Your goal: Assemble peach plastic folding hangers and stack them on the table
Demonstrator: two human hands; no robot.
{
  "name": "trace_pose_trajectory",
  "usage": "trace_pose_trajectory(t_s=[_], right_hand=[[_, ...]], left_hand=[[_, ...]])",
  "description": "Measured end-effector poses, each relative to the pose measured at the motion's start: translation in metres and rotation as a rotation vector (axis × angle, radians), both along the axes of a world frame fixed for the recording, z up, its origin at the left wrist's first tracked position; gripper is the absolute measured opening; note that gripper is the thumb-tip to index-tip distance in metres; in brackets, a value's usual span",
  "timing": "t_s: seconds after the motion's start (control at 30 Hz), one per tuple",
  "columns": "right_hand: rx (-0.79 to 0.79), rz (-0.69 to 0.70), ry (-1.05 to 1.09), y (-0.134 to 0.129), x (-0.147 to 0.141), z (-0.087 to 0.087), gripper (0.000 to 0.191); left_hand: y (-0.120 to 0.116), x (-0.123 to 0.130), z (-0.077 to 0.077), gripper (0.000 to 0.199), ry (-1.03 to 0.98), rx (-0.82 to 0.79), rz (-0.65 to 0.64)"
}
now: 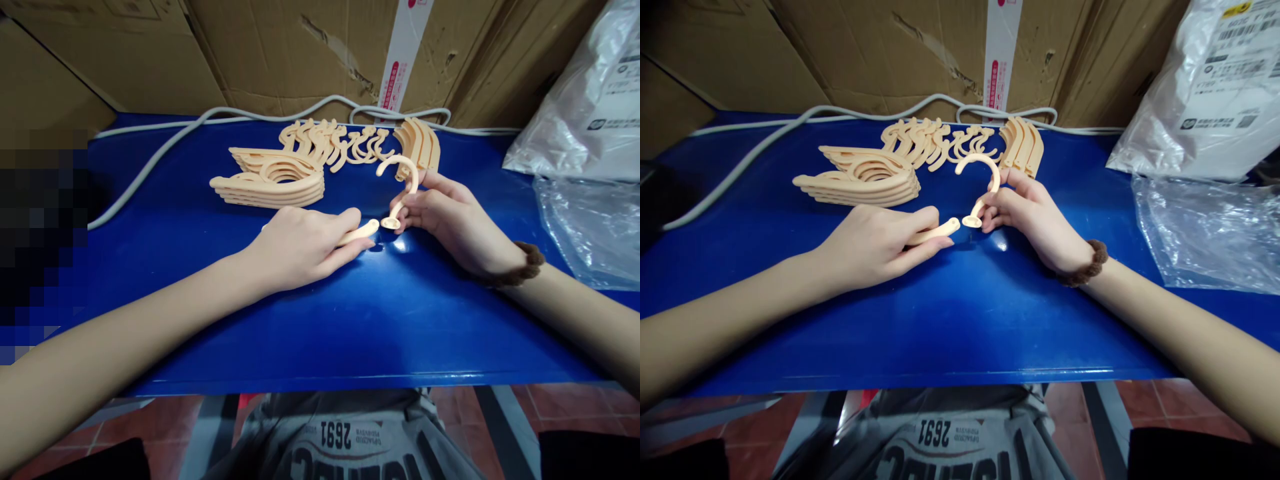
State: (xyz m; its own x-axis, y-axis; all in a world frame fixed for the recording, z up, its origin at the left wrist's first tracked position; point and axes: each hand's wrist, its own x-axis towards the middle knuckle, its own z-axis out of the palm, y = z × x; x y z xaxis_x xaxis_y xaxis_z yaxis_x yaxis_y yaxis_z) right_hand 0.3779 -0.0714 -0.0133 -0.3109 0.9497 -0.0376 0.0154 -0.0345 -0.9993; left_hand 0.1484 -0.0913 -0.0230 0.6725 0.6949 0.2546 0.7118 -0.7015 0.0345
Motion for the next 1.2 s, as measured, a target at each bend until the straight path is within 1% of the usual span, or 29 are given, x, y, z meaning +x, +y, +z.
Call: trace_pose_trajectory(t_s=[0.17,0.4,0.5,0.6,0.73,0.9,1.1,1.2], right_hand=[[0.013,0.018,0.022,-0.001,0.000,0.000,0.014],[0.042,0.026,0.034,0.000,0.002,-0.003,0.024],[0.045,0.047,0.030,0.000,0.002,-0.003,0.034],[0.047,0.060,0.017,0.000,0.003,-0.002,0.044],[0.033,0.060,0.024,0.001,0.003,-0.002,0.040],[0.017,0.070,0.053,0.002,0.003,-0.002,0.039],[-0.001,0.102,0.017,0.001,0.004,0.001,0.051],[0.001,0.115,0.006,0.001,0.005,0.002,0.053]], left_hand=[[0.001,-0.002,0.000,0.033,-0.008,0.006,-0.013],[0.001,-0.001,0.000,0.030,0.009,-0.025,-0.016],[0.001,-0.002,0.000,0.028,-0.001,-0.027,-0.030],[0.001,-0.003,0.000,0.028,-0.032,-0.022,-0.075],[0.000,-0.003,-0.001,0.028,-0.054,-0.015,-0.131],[0.000,-0.003,-0.003,0.030,-0.063,-0.002,-0.146],[-0.001,-0.003,-0.009,0.032,-0.080,0.039,-0.169],[-0.001,-0.002,-0.010,0.034,-0.050,0.067,-0.163]])
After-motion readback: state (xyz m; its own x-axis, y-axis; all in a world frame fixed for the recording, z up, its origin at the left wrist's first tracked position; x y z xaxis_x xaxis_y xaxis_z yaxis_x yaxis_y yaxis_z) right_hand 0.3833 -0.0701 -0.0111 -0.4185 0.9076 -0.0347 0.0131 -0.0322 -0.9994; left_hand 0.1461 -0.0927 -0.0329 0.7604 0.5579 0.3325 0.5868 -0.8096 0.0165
